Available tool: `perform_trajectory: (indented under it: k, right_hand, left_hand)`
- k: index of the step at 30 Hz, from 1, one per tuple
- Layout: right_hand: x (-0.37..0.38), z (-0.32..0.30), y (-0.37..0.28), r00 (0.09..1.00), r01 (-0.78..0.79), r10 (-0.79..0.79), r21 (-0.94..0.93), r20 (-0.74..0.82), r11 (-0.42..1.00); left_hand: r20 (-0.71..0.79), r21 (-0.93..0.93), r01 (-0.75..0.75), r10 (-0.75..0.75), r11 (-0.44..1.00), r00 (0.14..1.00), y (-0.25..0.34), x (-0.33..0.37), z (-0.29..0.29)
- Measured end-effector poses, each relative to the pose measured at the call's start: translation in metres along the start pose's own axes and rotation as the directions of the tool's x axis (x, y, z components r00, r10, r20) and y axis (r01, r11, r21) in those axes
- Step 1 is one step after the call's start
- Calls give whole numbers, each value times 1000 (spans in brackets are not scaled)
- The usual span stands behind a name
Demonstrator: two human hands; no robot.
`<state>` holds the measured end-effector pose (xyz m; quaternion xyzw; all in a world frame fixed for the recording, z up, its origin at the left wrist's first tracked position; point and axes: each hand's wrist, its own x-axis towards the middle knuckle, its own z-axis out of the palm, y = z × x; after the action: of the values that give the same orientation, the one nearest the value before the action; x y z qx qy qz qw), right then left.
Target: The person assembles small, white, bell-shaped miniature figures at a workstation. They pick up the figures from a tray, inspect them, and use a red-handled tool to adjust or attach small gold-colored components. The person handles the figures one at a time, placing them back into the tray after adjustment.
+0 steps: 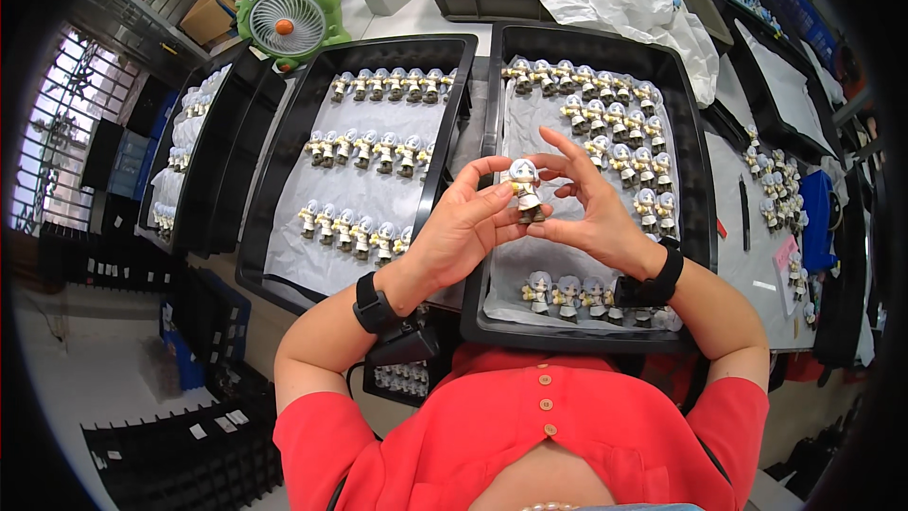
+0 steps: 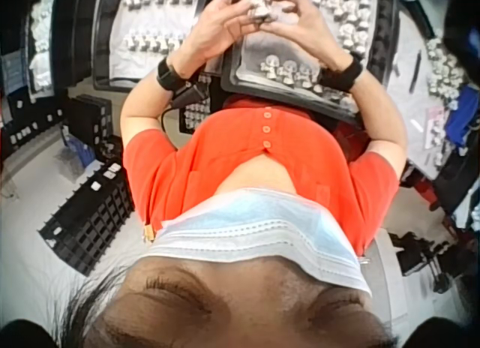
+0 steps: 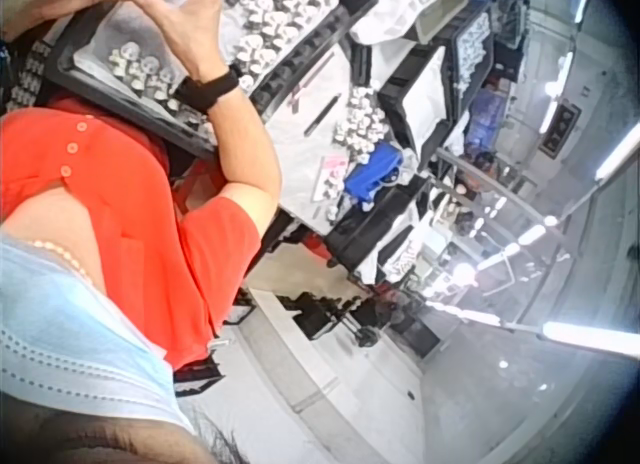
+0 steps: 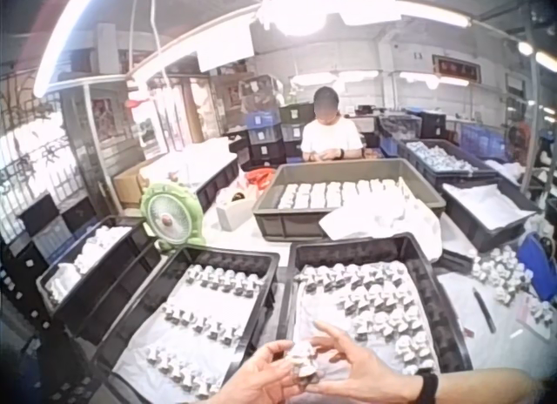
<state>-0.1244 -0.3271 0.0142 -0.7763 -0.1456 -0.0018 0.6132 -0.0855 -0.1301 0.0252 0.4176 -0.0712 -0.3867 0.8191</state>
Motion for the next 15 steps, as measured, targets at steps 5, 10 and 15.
perform_trajectory:
  k: [5, 10, 15]
  right_hand:
    - [-1, -2, -14, 992, 111, -117, -113, -45, 987]
    - [0, 6, -14, 859, 473, -511, -414, 22, 778]
    - [-1, 9, -7, 857, 495, -512, -380, 64, 781]
  left_hand:
    - [43, -20, 2, -1, 1000, 999, -2, 2, -3]
    - [-29, 153, -18, 23, 988, 999, -6, -2, 5]
    - [54, 204, -13, 3, 979, 999, -8, -3, 8]
